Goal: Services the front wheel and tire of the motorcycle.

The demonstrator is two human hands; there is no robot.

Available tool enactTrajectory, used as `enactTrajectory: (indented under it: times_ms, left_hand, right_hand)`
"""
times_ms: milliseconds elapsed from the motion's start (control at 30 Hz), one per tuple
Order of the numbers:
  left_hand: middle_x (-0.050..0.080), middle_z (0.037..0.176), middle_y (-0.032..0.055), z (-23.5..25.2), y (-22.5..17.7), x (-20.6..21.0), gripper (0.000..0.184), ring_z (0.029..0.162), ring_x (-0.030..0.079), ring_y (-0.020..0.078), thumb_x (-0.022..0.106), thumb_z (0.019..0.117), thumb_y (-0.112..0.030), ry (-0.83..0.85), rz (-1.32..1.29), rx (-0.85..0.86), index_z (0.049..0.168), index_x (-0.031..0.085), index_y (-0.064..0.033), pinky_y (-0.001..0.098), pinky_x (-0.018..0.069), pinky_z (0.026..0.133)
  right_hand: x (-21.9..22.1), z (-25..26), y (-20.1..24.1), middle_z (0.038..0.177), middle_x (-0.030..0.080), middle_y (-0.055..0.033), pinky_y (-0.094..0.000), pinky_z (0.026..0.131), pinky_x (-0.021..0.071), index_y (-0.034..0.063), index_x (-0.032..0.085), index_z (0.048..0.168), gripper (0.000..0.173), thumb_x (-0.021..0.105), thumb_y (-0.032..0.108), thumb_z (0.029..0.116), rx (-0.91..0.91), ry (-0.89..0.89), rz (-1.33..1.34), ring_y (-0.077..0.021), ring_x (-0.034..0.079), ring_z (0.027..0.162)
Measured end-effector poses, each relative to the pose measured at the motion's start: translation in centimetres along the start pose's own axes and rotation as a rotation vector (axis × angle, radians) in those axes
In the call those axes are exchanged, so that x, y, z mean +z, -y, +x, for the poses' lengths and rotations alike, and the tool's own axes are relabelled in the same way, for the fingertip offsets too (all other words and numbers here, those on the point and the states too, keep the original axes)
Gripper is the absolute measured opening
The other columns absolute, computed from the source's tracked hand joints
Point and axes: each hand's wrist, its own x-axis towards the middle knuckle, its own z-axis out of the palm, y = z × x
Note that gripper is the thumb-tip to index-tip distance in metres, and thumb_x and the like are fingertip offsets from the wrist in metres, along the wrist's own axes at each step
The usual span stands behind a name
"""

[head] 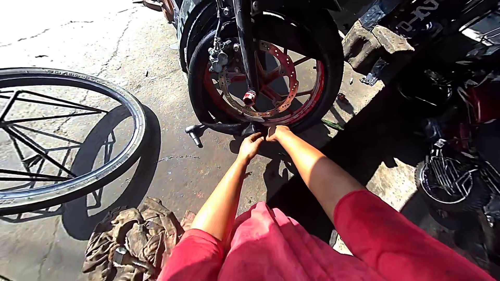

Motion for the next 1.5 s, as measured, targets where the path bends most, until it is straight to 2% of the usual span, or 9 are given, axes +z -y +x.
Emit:
enactTrajectory:
  times_ms: [167,300,367,600,867,1000,1133,1333,1500]
  left_hand:
    - [0.061,0.134,0.0214,-0.8,4.0,-4.3,0.079,0.109,0.067,0.0308,0.036,0.1017,-0.07,-0.209,-0.724,-0.374,0.148,0.041,-0.0058,0.0443,0.0565,0.087]
    - [0.067,0.106,0.0153,1.9,1.8,-4.8,0.036,0.087,0.066,0.0208,0.059,0.1041,-0.028,-0.362,-0.786,-0.097,0.126,0.057,0.0003,0.035,0.0557,0.077]
    - [0.07,0.104,0.0167,3.4,0.7,-4.0,0.03,0.091,0.069,0.0211,0.072,0.0935,-0.005,-0.468,-0.61,0.092,0.119,0.061,0.0051,0.0373,0.0579,0.083]
    - [0.07,0.123,0.0196,4.1,-2.3,-2.9,0.047,0.121,0.064,0.039,0.052,0.1027,-0.046,-0.18,1.091,0.015,0.117,0.071,-0.0053,0.0636,0.0482,0.099]
    - [0.067,0.13,0.0182,5.3,-3.6,-1.0,0.035,0.123,0.063,0.0383,0.055,0.1018,-0.029,-0.114,1.014,-0.066,0.124,0.066,-0.0048,0.0631,0.0519,0.094]
    - [0.065,0.133,0.0189,4.9,-4.3,-1.0,0.042,0.125,0.061,0.038,0.057,0.1026,-0.039,-0.038,1.035,-0.117,0.123,0.066,-0.0029,0.0627,0.0509,0.096]
    - [0.065,0.132,0.0207,6.0,-4.6,-1.3,0.048,0.123,0.062,0.039,0.053,0.103,-0.044,-0.004,1.029,-0.188,0.123,0.067,-0.0032,0.0652,0.0499,0.096]
    - [0.065,0.129,0.0254,5.3,-5.0,-0.9,0.054,0.125,0.061,0.0411,0.046,0.1065,-0.045,0.111,0.997,-0.17,0.116,0.068,0.0026,0.0655,0.048,0.098]
    - [0.07,0.117,0.0239,4.5,-2.8,-0.8,0.07,0.117,0.065,0.0407,0.035,0.1056,-0.06,0.123,1.019,-0.048,0.108,0.072,-0.0005,0.0663,0.0492,0.095]
  right_hand:
    - [2.4,-1.1,-1.5,0.148,0.054,-0.0225,-0.0619,0.112,0.0398,0.0126,0.059,0.143,0.06,0.06,0.049,0.0962,-0.058,-0.15,0.146,-0.0393,0.049,0.14]
    - [2.1,-2.7,-3.4,0.141,0.061,-0.0192,-0.0583,0.111,0.0413,0.0126,0.059,0.143,0.057,0.052,0.051,0.1015,-0.124,-0.274,0.068,-0.0363,0.055,0.135]
    - [1.5,-3.2,-4.7,0.133,0.065,-0.0213,-0.0621,0.105,0.0452,0.0067,0.062,0.135,0.054,0.052,0.048,0.1018,-0.156,-0.306,-0.026,-0.0393,0.06,0.128]
    - [-0.3,-4.2,-7.9,0.13,0.066,-0.0206,-0.0592,0.102,0.0482,0.0076,0.065,0.131,0.043,0.047,0.037,0.1058,-0.2,-0.357,-0.168,-0.0378,0.061,0.126]
    - [0.2,-3.7,-3.3,0.122,0.069,-0.023,-0.0629,0.093,0.052,-0.001,0.07,0.114,0.04,0.073,0.032,0.0908,-0.06,-0.183,-0.182,-0.0402,0.065,0.117]
    - [-1.8,-3.2,-1.7,0.129,0.066,-0.0243,-0.067,0.097,0.0474,-0.0026,0.069,0.119,0.047,0.07,0.038,0.0953,0.017,-0.009,-0.223,-0.0407,0.061,0.125]
    - [-0.6,-4.3,-1.4,0.123,0.067,-0.0206,-0.058,0.094,0.0529,-0.0013,0.069,0.118,0.036,0.066,0.026,0.0943,-0.148,-0.38,-0.121,-0.0378,0.065,0.116]
    - [2.4,-3.3,-3.2,0.13,0.065,-0.0216,-0.0524,0.103,0.0489,-0.0063,0.068,0.119,0.033,0.043,0.01,0.1057,-0.15,-0.408,-0.151,-0.0367,0.06,0.126]
    - [0.9,-4.4,-2.3,0.124,0.068,-0.0221,-0.0603,0.096,0.051,-0.0016,0.071,0.114,0.04,0.066,0.033,0.0955,0.001,-0.195,-0.184,-0.0388,0.065,0.118]
